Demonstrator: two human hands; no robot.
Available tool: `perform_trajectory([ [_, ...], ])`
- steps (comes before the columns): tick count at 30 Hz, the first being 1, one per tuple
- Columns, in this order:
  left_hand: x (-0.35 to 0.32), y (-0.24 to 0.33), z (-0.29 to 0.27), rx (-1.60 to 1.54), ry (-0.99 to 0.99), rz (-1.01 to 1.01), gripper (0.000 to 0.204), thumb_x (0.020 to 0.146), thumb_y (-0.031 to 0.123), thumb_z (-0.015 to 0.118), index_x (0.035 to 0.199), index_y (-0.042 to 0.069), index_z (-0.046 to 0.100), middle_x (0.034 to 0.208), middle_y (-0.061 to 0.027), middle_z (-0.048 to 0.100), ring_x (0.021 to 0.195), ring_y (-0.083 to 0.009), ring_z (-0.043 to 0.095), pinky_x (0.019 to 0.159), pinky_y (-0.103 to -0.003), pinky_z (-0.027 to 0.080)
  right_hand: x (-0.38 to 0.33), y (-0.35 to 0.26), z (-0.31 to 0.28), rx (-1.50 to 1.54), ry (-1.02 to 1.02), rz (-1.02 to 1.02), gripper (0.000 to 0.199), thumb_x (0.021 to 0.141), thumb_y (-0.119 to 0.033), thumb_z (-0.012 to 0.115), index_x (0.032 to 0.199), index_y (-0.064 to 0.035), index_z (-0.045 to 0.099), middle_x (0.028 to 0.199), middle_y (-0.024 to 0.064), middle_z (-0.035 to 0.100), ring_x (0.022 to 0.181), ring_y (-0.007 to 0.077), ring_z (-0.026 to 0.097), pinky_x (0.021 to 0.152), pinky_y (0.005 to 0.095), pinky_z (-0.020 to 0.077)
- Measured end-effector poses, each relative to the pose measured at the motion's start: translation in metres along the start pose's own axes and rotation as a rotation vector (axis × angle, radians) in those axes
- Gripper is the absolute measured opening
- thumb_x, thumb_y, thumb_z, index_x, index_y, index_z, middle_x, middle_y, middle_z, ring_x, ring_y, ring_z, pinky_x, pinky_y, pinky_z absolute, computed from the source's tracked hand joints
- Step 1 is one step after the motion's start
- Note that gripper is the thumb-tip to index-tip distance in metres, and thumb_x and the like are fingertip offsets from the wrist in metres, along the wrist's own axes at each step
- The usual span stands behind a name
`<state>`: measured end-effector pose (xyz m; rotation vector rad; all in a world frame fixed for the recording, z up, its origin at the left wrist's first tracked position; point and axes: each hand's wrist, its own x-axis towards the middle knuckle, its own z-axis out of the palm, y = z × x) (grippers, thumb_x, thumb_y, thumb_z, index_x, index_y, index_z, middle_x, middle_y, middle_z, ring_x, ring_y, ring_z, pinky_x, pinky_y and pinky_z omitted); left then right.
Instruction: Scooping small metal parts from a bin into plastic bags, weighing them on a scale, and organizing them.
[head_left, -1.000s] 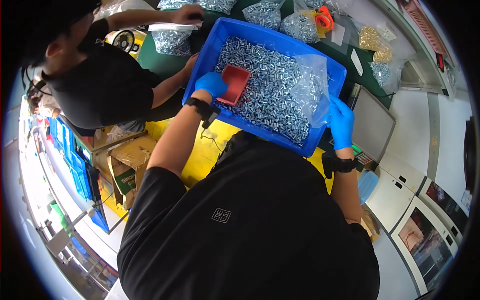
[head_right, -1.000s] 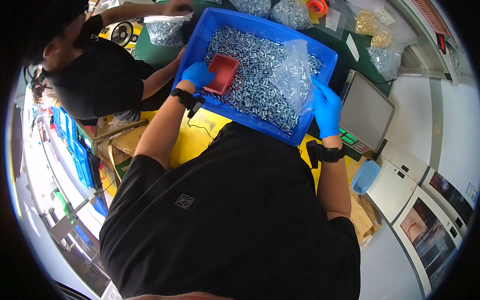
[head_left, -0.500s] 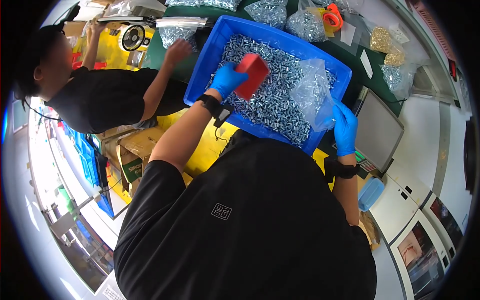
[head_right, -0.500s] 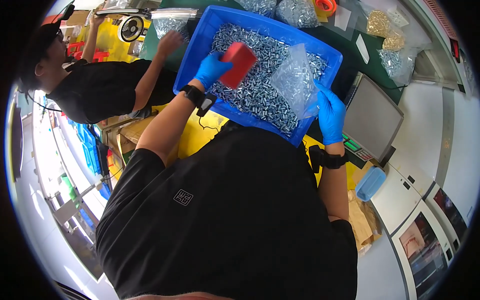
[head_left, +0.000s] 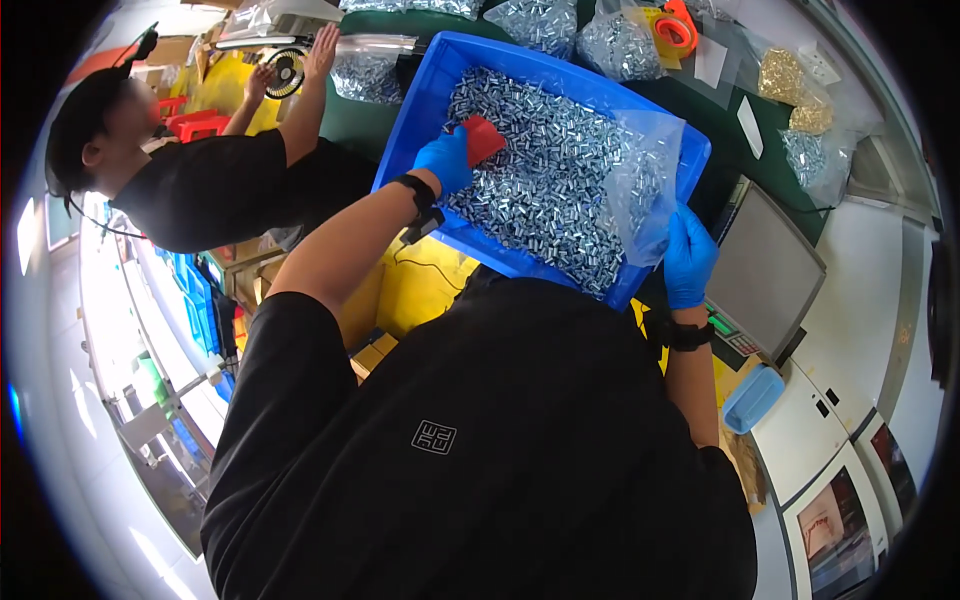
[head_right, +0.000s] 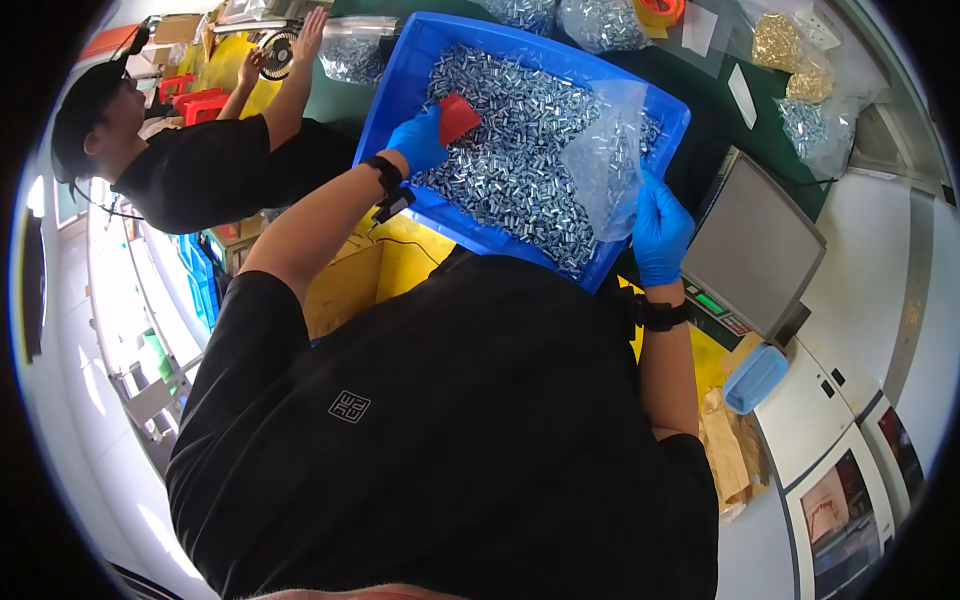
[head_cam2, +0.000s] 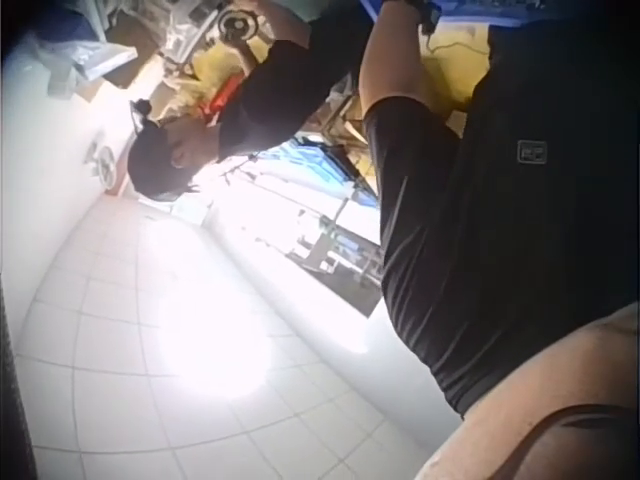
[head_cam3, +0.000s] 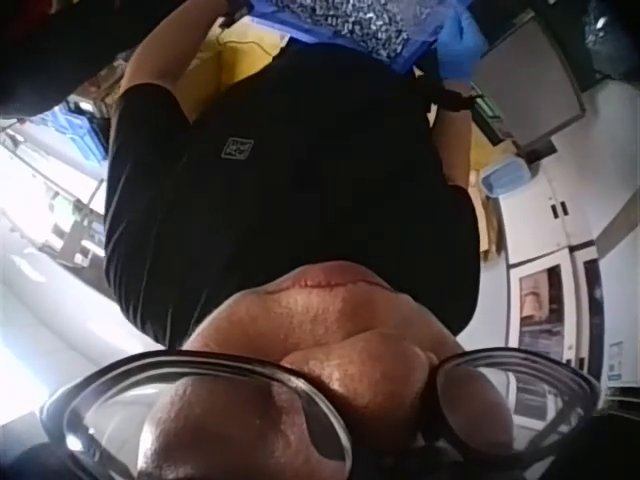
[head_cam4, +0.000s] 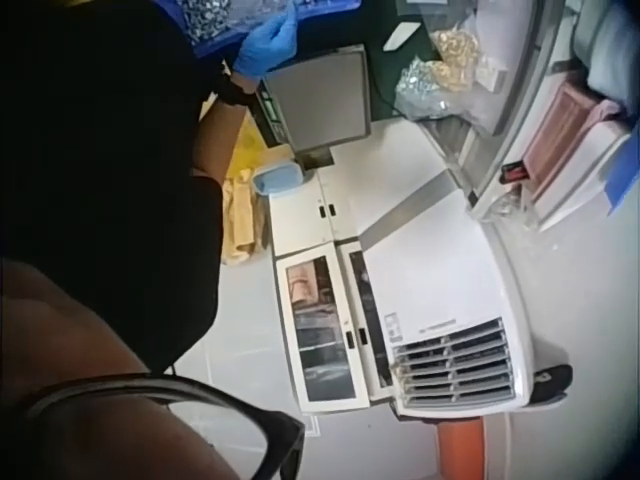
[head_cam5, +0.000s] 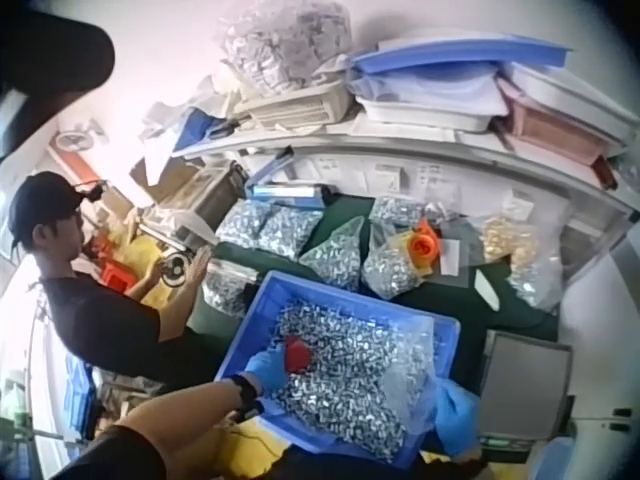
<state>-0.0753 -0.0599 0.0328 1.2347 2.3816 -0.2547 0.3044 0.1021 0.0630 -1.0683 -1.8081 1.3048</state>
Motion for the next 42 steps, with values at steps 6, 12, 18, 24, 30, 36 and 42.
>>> perform_trajectory([
  [6,-0.004,0.013,0.003,-0.001,-0.055,0.001,0.054,0.074,0.018,0.066,0.121,0.0,0.045,0.101,-0.025,0.067,0.093,-0.0423,0.067,0.08,-0.049,0.055,0.005,0.01,0.011,-0.06,0.005,-0.186,0.029,0.091,-0.006,0.057,0.117,-0.0063,0.07,0.078,0.01,0.068,0.062,0.0149,0.058,0.062,0.028,0.0472],
  [12,0.0,0.023,0.005,0.042,-0.062,-0.002,0.06,0.075,0.026,0.068,0.125,0.006,0.042,0.1,-0.0237,0.068,0.089,-0.0425,0.067,0.076,-0.05,0.054,0.006,0.014,0.019,-0.144,0.064,-0.314,0.031,0.086,-0.003,0.058,0.114,-0.0064,0.072,0.094,0.0136,0.072,0.065,0.0237,0.059,0.064,0.0305,0.0472],
  [18,-0.01,0.036,0.024,-0.028,-0.122,-0.103,0.081,0.07,0.041,0.075,0.131,0.003,0.037,0.096,-0.0229,0.069,0.086,-0.0408,0.068,0.075,-0.049,0.055,0.01,0.01,0.02,-0.166,0.082,-0.321,0.033,0.084,-0.003,0.057,0.113,-0.0087,0.073,0.07,0.0098,0.062,0.058,0.0241,0.052,0.058,0.0328,0.0435],
  [24,-0.028,0.086,0.02,-0.256,-0.167,-0.118,0.072,0.066,0.036,0.079,0.123,0.004,0.048,0.099,-0.0186,0.068,0.092,-0.0356,0.068,0.078,-0.043,0.055,0.008,0.012,0.018,-0.149,0.049,-0.289,0.037,0.082,0.001,0.058,0.115,-0.0084,0.072,0.071,0.008,0.063,0.062,0.0219,0.055,0.061,0.0311,0.0447],
  [30,-0.038,0.12,0.028,-0.43,-0.289,-0.049,0.072,0.067,0.033,0.076,0.127,0.004,0.046,0.096,-0.0183,0.068,0.088,-0.0336,0.069,0.079,-0.042,0.055,0.009,0.015,0.018,-0.133,0.039,-0.292,0.038,0.082,0.003,0.055,0.115,-0.0069,0.071,0.082,0.0106,0.067,0.065,0.022,0.056,0.063,0.0314,0.0459],
  [36,-0.023,0.121,0.085,-0.63,-0.215,0.168,0.09,0.068,0.035,0.078,0.138,0.0,0.034,0.113,-0.0215,0.065,0.102,-0.0338,0.067,0.087,-0.041,0.053,0.009,0.009,0.02,-0.179,-0.002,-0.222,0.036,0.085,-0.001,0.054,0.117,-0.0058,0.069,0.088,0.0114,0.069,0.071,0.0224,0.061,0.069,0.0312,0.0485],
  [42,-0.028,0.119,0.049,-0.844,-0.34,0.122,0.079,0.066,0.022,0.08,0.131,-0.002,0.043,0.112,-0.0191,0.065,0.1,-0.0309,0.067,0.086,-0.039,0.054,0.009,0.017,0.028,-0.164,0.05,-0.22,0.031,0.091,-0.006,0.054,0.119,-0.0046,0.068,0.088,0.0087,0.069,0.073,0.0165,0.062,0.072,0.0285,0.05],
])
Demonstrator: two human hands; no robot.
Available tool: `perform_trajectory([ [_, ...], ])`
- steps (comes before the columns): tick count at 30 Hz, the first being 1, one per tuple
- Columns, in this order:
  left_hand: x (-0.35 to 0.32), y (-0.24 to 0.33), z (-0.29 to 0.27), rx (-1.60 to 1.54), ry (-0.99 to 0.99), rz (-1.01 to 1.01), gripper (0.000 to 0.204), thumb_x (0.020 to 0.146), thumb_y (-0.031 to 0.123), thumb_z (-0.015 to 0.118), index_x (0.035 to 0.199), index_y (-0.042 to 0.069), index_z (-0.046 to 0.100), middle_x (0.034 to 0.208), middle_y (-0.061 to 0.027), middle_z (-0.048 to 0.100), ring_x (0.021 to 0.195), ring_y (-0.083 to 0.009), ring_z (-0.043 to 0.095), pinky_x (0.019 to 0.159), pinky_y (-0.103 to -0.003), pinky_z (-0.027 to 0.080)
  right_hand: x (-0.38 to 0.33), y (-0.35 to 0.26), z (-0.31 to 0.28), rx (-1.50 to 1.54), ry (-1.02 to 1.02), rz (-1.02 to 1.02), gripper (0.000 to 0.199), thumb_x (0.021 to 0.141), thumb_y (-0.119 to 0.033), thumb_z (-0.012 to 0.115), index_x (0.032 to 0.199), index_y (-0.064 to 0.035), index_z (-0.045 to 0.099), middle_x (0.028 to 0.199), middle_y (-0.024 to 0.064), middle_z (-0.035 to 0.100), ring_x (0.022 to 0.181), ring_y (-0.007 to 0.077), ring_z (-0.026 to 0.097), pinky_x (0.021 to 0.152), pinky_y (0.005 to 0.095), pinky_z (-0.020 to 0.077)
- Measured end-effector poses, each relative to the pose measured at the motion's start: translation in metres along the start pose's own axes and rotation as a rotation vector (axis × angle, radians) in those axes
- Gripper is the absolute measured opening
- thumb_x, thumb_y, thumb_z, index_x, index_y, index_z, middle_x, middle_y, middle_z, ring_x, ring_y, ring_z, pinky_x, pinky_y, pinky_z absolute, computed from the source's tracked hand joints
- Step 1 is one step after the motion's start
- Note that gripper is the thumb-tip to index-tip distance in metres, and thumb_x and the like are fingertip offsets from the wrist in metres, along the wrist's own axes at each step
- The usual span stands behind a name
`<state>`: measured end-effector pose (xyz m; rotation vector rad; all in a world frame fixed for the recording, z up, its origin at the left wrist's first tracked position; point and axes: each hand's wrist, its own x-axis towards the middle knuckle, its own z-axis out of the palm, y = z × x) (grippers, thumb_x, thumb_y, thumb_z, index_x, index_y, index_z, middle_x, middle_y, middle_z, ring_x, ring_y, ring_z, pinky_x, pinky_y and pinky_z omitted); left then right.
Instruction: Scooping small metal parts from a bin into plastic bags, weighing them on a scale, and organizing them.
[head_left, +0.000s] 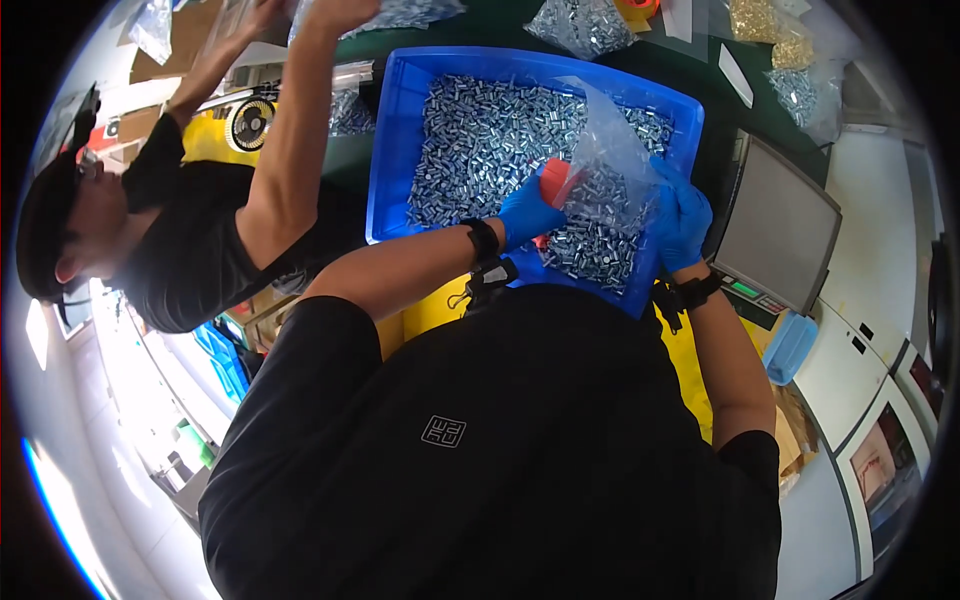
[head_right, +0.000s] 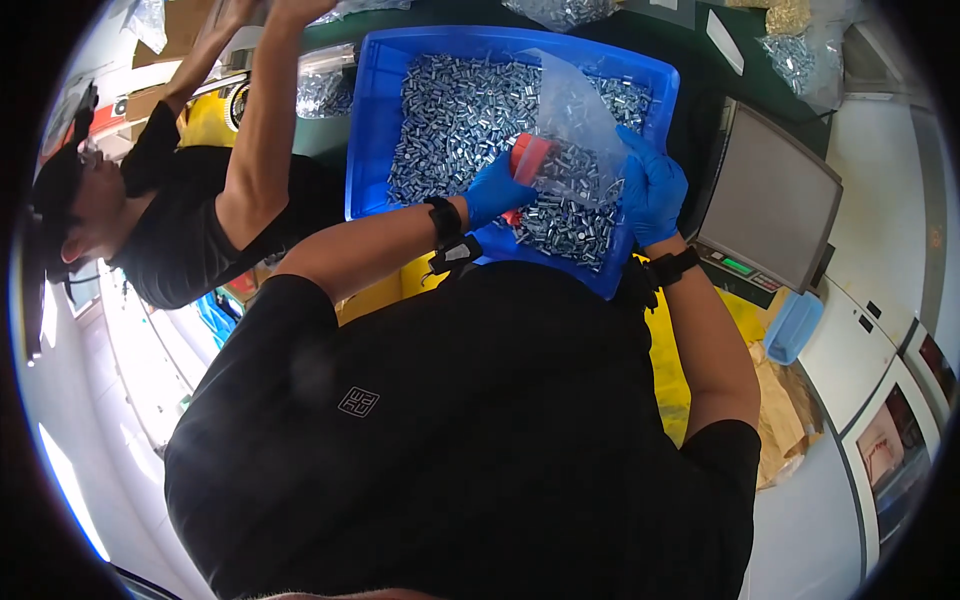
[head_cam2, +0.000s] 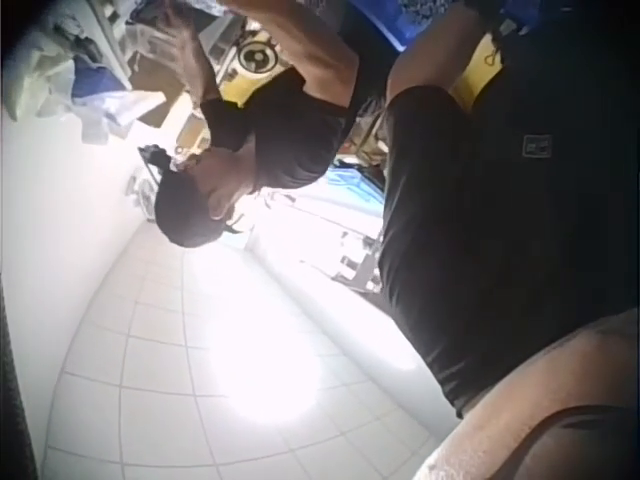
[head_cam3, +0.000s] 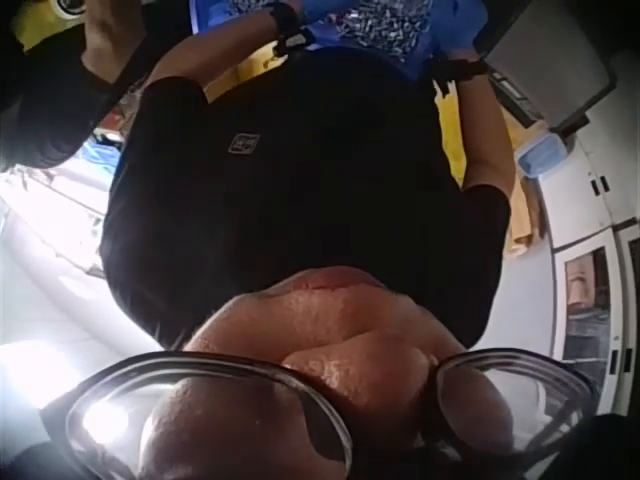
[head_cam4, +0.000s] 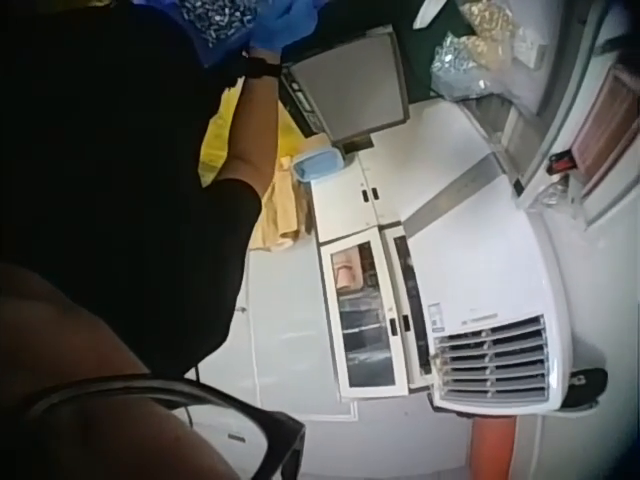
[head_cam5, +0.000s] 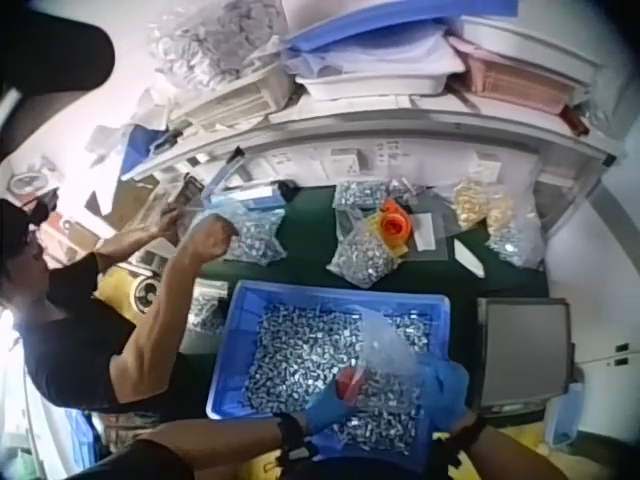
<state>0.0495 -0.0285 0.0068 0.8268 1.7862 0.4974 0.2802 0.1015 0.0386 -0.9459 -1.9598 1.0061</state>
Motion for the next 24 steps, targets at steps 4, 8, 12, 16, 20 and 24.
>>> perform_trajectory([
  [4,0.008,-0.015,-0.002,-0.276,-0.095,-0.016,0.064,0.069,0.012,0.075,0.126,-0.002,0.049,0.108,-0.0141,0.065,0.094,-0.0257,0.067,0.082,-0.037,0.055,-0.004,-0.001,0.004,0.089,0.031,0.133,0.033,0.091,-0.007,0.055,0.12,-0.0118,0.07,0.069,0.0099,0.063,0.059,0.0159,0.057,0.059,0.0301,0.0468],
  [8,0.021,-0.011,0.006,-0.594,-0.403,-0.126,0.031,0.072,0.003,0.064,0.103,0.001,0.058,0.087,-0.0072,0.063,0.075,-0.0203,0.064,0.071,-0.037,0.056,-0.004,0.0,0.004,-0.042,0.023,0.159,0.033,0.093,-0.009,0.054,0.122,-0.0137,0.069,0.067,0.0063,0.063,0.061,0.0132,0.058,0.061,0.0271,0.0478],
  [12,0.06,-0.043,0.014,-0.901,-0.614,-0.156,0.015,0.071,0.005,0.06,0.086,0.004,0.059,0.077,-0.0058,0.06,0.07,-0.0205,0.062,0.071,-0.039,0.055,0.001,-0.013,-0.001,-0.105,-0.01,0.108,0.032,0.094,-0.011,0.055,0.122,-0.0143,0.068,0.069,0.006,0.064,0.063,0.0126,0.059,0.062,0.0264,0.0489],
  [16,0.063,-0.052,-0.003,-1.102,-0.697,-0.16,0.051,0.064,0.006,0.052,0.114,-0.004,0.059,0.106,-0.0171,0.067,0.095,-0.0316,0.067,0.088,-0.047,0.055,0.022,-0.046,-0.014,-0.026,-0.099,0.301,0.031,0.097,-0.014,0.052,0.125,-0.0096,0.066,0.097,0.0066,0.072,0.076,0.011,0.063,0.072,0.0267,0.0511],
  [20,0.031,-0.026,-0.068,-1.099,-0.802,-0.056,0.064,0.064,0.01,0.053,0.125,-0.008,0.053,0.117,-0.0209,0.065,0.104,-0.0346,0.066,0.097,-0.048,0.051,0.039,-0.068,-0.016,-0.333,-0.088,0.194,0.029,0.096,-0.017,0.055,0.122,-0.0095,0.067,0.096,0.0159,0.072,0.078,0.0218,0.069,0.07,0.0324,0.0527],
  [24,0.006,-0.042,-0.121,-1.119,-0.637,-0.046,0.065,0.067,0.009,0.051,0.13,-0.006,0.049,0.123,-0.021,0.062,0.109,-0.0345,0.064,0.103,-0.047,0.048,0.062,-0.093,0.016,-0.602,-0.197,0.265,0.029,0.093,-0.016,0.057,0.12,-0.0123,0.068,0.094,0.0199,0.07,0.077,0.0291,0.069,0.068,0.0382,0.053],
])
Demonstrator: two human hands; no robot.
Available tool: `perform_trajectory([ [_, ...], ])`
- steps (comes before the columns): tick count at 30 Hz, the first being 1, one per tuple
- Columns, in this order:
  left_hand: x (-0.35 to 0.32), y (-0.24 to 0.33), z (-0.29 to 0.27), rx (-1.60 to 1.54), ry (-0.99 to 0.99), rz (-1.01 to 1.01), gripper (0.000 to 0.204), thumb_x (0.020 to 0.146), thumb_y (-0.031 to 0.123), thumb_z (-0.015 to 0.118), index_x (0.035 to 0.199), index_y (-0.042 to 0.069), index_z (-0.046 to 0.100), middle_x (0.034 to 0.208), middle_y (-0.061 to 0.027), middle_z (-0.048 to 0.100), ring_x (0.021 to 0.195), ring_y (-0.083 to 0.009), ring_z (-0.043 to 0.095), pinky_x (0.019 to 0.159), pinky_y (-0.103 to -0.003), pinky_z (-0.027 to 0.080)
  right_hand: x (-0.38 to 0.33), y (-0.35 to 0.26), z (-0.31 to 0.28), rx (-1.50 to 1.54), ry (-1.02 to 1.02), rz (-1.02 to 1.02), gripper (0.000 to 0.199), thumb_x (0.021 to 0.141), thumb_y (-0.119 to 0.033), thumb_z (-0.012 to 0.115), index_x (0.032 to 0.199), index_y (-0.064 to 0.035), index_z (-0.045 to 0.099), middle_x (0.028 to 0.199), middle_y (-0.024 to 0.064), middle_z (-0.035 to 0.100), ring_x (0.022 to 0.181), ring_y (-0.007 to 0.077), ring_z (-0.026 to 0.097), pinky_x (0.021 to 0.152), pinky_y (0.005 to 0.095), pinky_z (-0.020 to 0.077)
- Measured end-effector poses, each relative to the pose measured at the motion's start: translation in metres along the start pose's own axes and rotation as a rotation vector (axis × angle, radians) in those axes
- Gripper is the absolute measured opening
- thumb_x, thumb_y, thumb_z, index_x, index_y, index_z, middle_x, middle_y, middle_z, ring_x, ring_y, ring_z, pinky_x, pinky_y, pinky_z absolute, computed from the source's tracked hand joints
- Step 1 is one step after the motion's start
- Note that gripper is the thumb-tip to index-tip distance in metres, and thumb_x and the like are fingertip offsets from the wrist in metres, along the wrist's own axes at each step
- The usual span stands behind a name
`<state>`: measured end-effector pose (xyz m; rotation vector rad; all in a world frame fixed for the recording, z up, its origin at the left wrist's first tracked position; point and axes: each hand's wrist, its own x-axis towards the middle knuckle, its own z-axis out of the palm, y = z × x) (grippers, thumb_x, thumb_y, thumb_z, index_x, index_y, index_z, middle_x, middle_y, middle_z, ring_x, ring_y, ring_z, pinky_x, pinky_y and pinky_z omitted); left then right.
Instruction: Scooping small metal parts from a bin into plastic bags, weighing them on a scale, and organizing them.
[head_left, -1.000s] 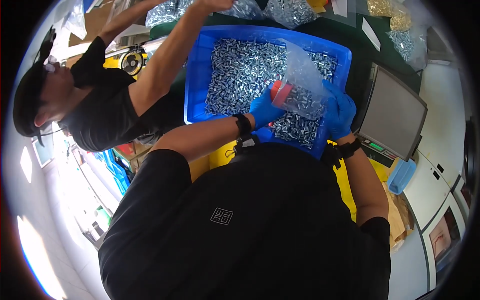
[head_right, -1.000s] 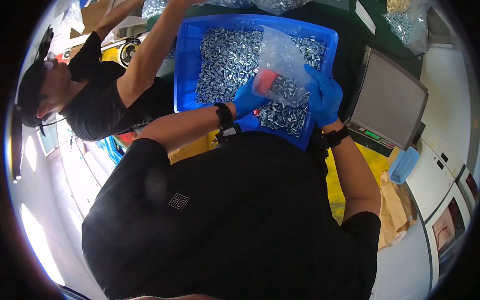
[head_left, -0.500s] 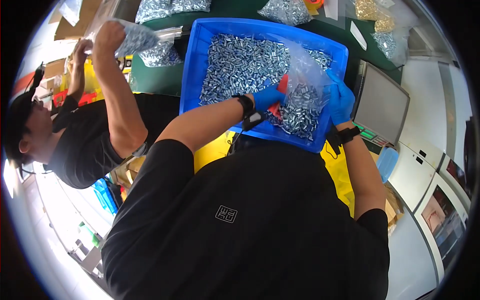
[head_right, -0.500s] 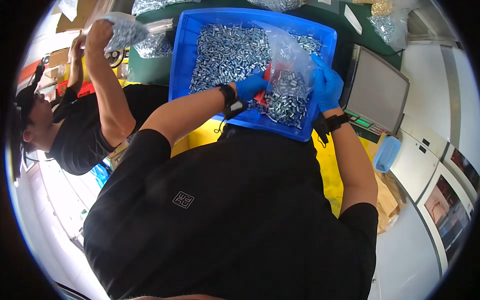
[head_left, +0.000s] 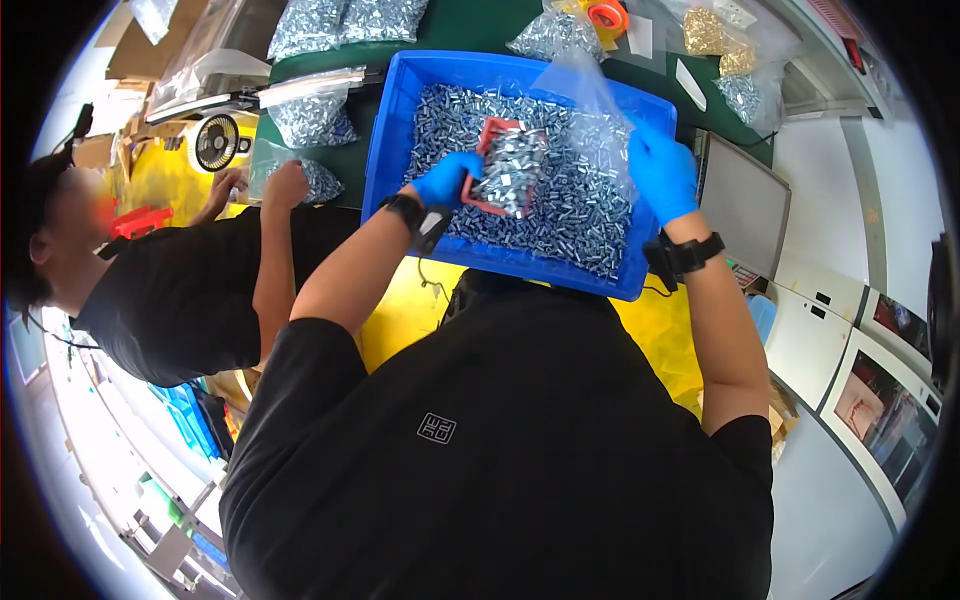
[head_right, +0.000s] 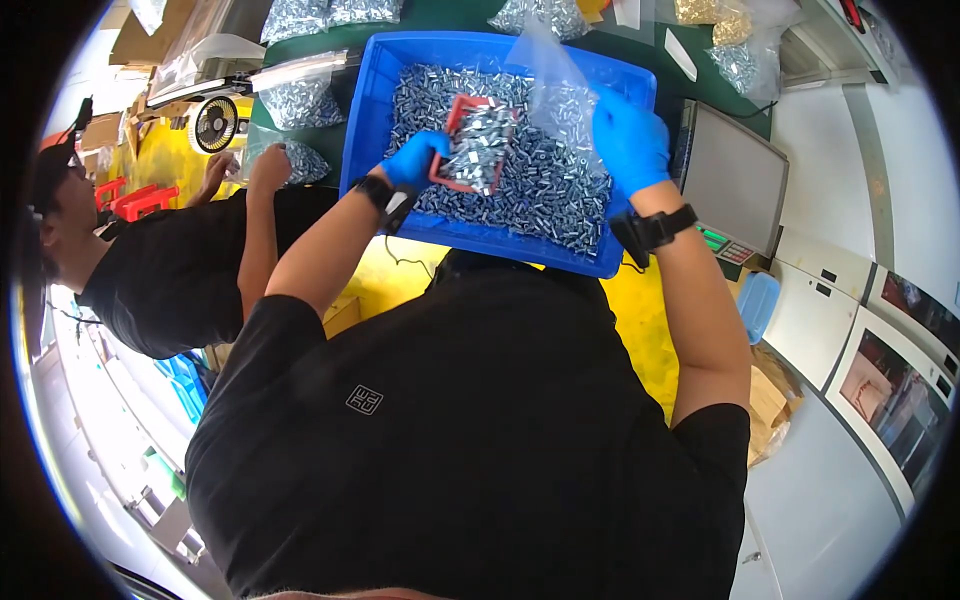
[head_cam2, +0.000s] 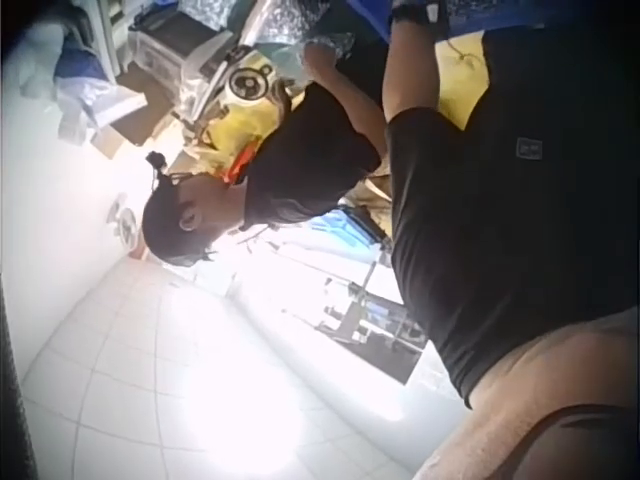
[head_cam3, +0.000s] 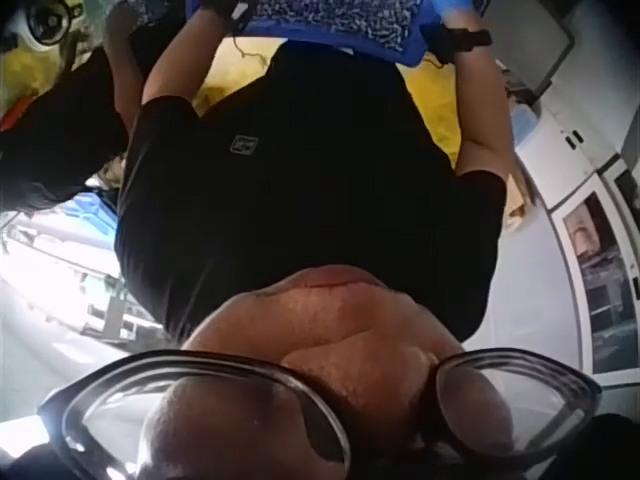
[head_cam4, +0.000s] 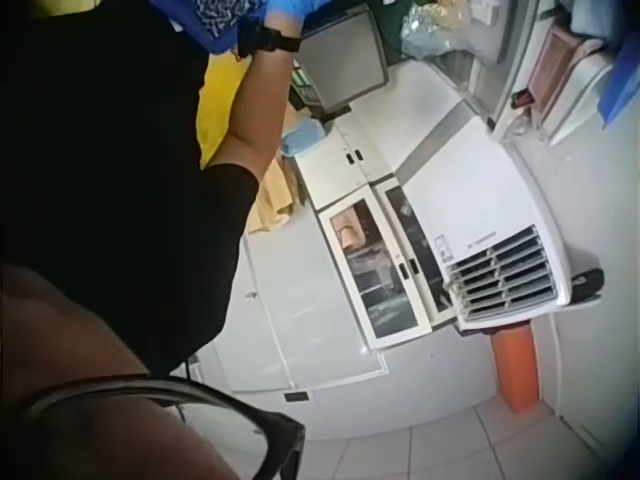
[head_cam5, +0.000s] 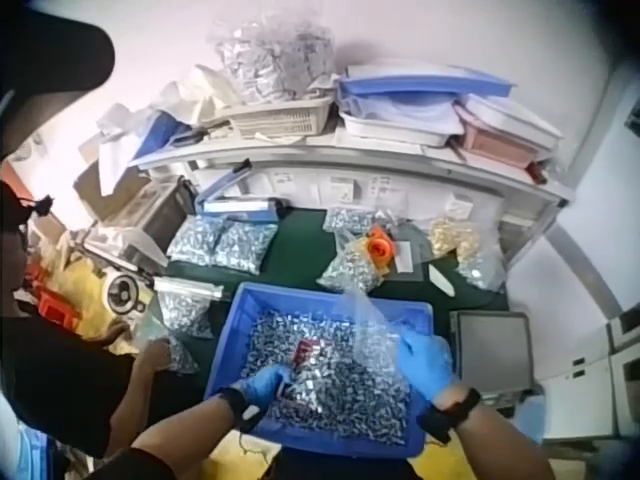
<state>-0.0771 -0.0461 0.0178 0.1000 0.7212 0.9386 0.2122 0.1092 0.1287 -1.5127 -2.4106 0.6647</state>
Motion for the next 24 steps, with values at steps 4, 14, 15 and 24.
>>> perform_trajectory([
  [4,-0.051,0.011,0.008,-0.065,0.058,0.089,0.068,0.07,0.01,0.05,0.136,-0.006,0.044,0.126,-0.0215,0.06,0.112,-0.0342,0.062,0.102,-0.047,0.049,0.015,0.001,0.058,-0.019,0.153,-0.359,0.032,0.088,-0.023,0.056,0.116,-0.0198,0.07,0.077,0.0204,0.067,0.067,0.0386,0.065,0.064,0.0488,0.0521],
  [14,-0.083,0.0,0.046,-0.062,0.159,0.119,0.036,0.085,0.01,0.059,0.119,-0.002,0.058,0.122,-0.0156,0.063,0.105,-0.0248,0.065,0.095,-0.04,0.052,0.021,-0.055,0.087,0.068,-0.124,-0.255,0.032,0.092,-0.019,0.053,0.12,-0.0148,0.068,0.093,0.0221,0.067,0.082,0.0391,0.065,0.071,0.0454,0.052],
  [15,-0.078,0.0,0.058,-0.052,0.2,0.114,0.034,0.084,0.012,0.059,0.115,-0.001,0.06,0.113,-0.0138,0.066,0.1,-0.0232,0.066,0.092,-0.037,0.053,0.02,-0.049,0.091,0.113,-0.093,-0.32,0.031,0.093,-0.019,0.054,0.12,-0.0135,0.067,0.092,0.0221,0.067,0.079,0.0364,0.066,0.069,0.044,0.0523],
  [24,-0.03,0.015,0.094,0.401,0.231,0.172,0.024,0.093,0.022,0.055,0.111,0.006,0.06,0.102,-0.0061,0.067,0.094,-0.0158,0.066,0.089,-0.031,0.053,-0.02,-0.044,0.063,0.561,-0.362,-0.327,0.03,0.096,-0.019,0.055,0.123,-0.0123,0.065,0.081,0.0185,0.068,0.063,0.0278,0.068,0.062,0.038,0.0531],
])
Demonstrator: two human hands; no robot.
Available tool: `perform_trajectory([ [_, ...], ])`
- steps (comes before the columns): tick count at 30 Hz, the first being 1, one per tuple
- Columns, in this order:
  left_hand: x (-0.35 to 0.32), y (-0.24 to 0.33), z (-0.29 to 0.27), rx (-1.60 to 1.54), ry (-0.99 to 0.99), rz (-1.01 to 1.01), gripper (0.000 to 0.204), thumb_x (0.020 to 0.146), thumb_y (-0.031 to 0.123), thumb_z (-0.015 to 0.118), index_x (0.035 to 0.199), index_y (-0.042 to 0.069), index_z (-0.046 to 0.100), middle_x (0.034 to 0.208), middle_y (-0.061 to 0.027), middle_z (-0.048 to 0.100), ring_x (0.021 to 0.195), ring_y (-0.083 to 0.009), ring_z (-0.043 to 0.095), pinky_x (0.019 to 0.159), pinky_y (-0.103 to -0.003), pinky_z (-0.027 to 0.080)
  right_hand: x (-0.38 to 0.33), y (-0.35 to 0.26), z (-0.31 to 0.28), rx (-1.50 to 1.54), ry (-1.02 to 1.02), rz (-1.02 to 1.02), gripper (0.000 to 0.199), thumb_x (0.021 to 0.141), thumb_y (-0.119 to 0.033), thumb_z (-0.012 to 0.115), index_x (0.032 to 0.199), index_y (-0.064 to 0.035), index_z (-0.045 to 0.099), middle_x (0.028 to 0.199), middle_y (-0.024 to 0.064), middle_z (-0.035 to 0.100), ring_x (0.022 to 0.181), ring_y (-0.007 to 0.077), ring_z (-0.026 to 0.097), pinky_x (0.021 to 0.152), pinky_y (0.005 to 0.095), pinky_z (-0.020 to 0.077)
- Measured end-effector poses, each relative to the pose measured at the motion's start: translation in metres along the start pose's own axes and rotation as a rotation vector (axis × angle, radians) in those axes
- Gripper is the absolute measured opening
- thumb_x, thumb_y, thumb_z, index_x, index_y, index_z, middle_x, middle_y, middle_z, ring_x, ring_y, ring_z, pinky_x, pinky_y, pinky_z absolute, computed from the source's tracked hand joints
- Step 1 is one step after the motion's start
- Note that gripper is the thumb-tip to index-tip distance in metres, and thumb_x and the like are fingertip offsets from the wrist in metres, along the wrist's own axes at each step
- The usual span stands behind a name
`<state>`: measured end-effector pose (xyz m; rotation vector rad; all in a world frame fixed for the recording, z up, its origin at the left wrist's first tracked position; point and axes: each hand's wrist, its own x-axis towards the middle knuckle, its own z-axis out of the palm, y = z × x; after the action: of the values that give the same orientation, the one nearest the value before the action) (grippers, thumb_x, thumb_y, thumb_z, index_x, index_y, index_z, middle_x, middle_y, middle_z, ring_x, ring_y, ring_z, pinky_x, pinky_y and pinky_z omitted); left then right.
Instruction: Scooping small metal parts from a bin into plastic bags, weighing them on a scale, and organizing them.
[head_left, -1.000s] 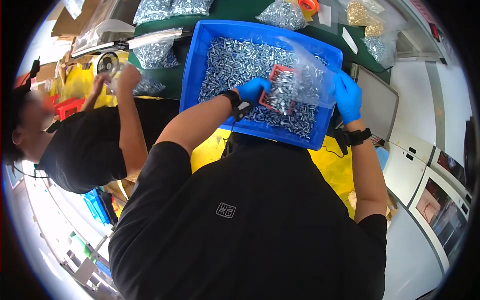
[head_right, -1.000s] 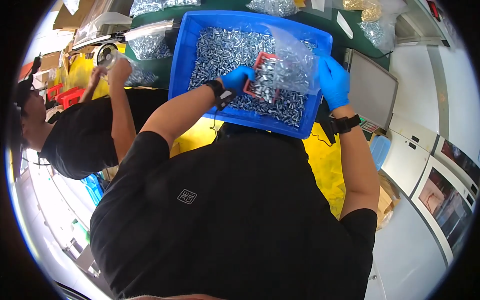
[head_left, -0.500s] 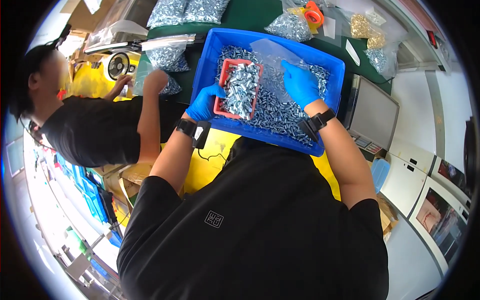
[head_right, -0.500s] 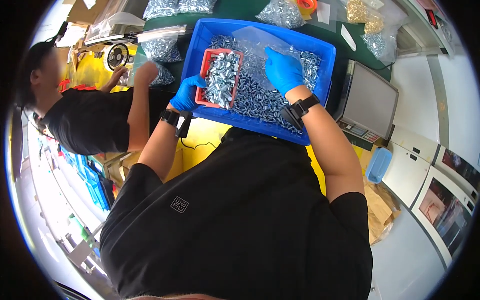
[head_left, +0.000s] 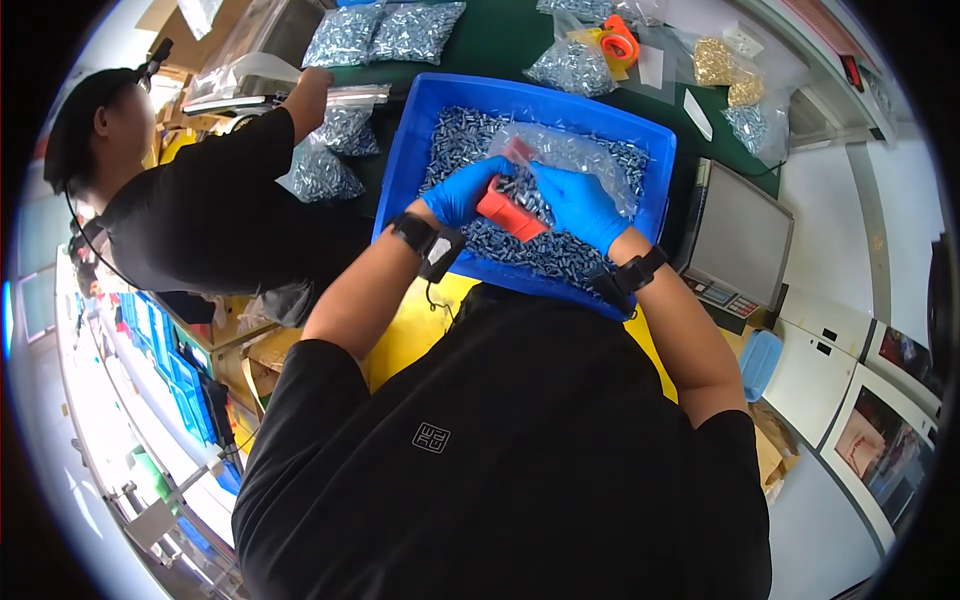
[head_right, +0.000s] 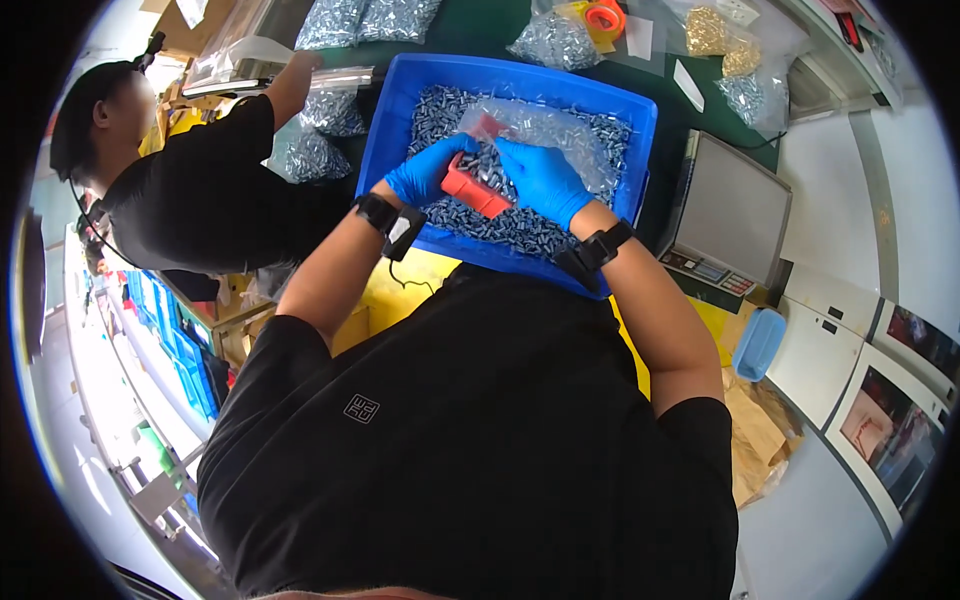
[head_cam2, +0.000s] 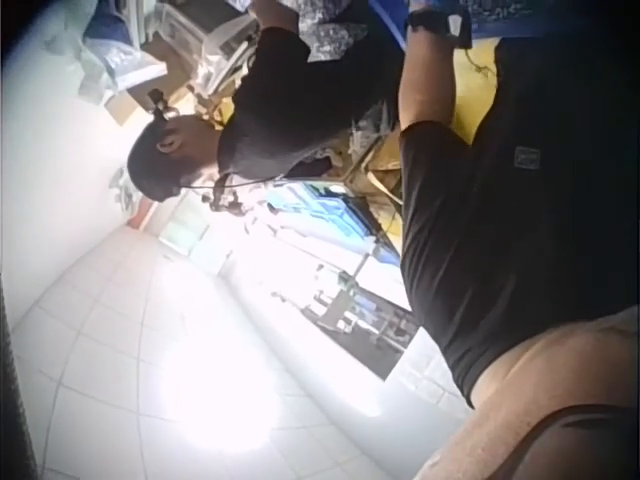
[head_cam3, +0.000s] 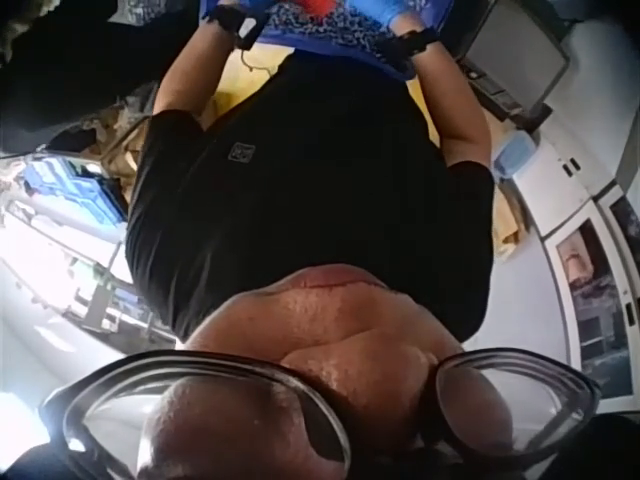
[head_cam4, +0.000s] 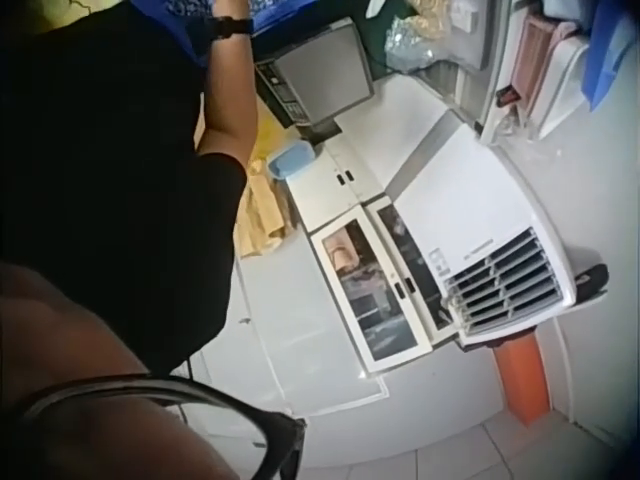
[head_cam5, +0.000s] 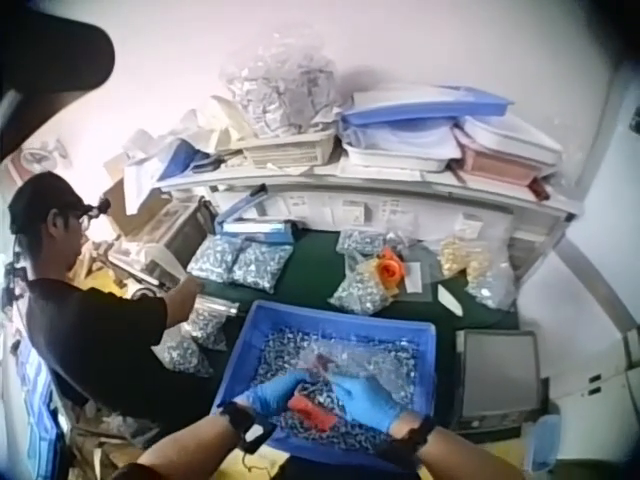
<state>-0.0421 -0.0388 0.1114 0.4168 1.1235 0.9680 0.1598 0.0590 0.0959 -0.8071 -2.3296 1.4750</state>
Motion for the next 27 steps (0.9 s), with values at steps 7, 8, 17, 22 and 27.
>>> perform_trajectory([
  [7,0.06,0.068,0.02,0.524,0.082,-0.472,0.034,0.088,0.036,0.063,0.107,0.008,0.062,0.096,-0.0071,0.069,0.086,-0.0218,0.069,0.082,-0.039,0.057,-0.022,0.015,-0.033,0.364,0.159,0.187,0.031,0.098,-0.011,0.051,0.126,-0.0037,0.062,0.075,0.0094,0.064,0.054,0.0176,0.065,0.049,0.0306,0.0516],
  [8,0.061,0.081,0.04,0.632,-0.006,-0.399,0.028,0.09,0.038,0.059,0.095,0.01,0.064,0.088,-0.0043,0.067,0.072,-0.0167,0.064,0.07,-0.035,0.054,-0.024,0.02,-0.034,0.393,0.188,0.189,0.03,0.098,-0.012,0.051,0.124,-0.0011,0.063,0.074,0.01,0.064,0.052,0.0177,0.065,0.048,0.0311,0.051],
  [17,0.133,0.092,0.111,1.553,-0.195,-0.12,0.037,0.085,0.041,0.061,0.102,0.008,0.07,0.094,-0.0104,0.069,0.082,-0.0209,0.062,0.079,-0.038,0.051,-0.037,0.049,-0.066,0.361,0.3,0.26,0.031,0.097,-0.017,0.052,0.119,0.0021,0.064,0.063,0.0101,0.065,0.046,0.0169,0.061,0.047,0.0287,0.048],
  [22,0.105,0.089,0.154,2.065,-0.144,-0.045,0.058,0.082,0.057,0.056,0.11,0.007,0.068,0.108,-0.0142,0.07,0.087,-0.0345,0.067,0.082,-0.044,0.051,-0.046,0.055,-0.076,0.264,0.318,0.308,0.032,0.096,-0.014,0.051,0.121,0.0005,0.064,0.067,0.0139,0.065,0.052,0.0219,0.067,0.054,0.0336,0.0519],
  [27,0.076,0.081,0.147,2.011,0.05,0.024,0.071,0.076,0.054,0.063,0.123,0.0,0.058,0.106,-0.0235,0.068,0.092,-0.0385,0.068,0.081,-0.044,0.054,-0.041,0.06,-0.076,-0.002,0.358,0.277,0.034,0.09,-0.017,0.056,0.121,-0.004,0.064,0.074,0.0176,0.068,0.066,0.0308,0.07,0.062,0.0407,0.0546],
])
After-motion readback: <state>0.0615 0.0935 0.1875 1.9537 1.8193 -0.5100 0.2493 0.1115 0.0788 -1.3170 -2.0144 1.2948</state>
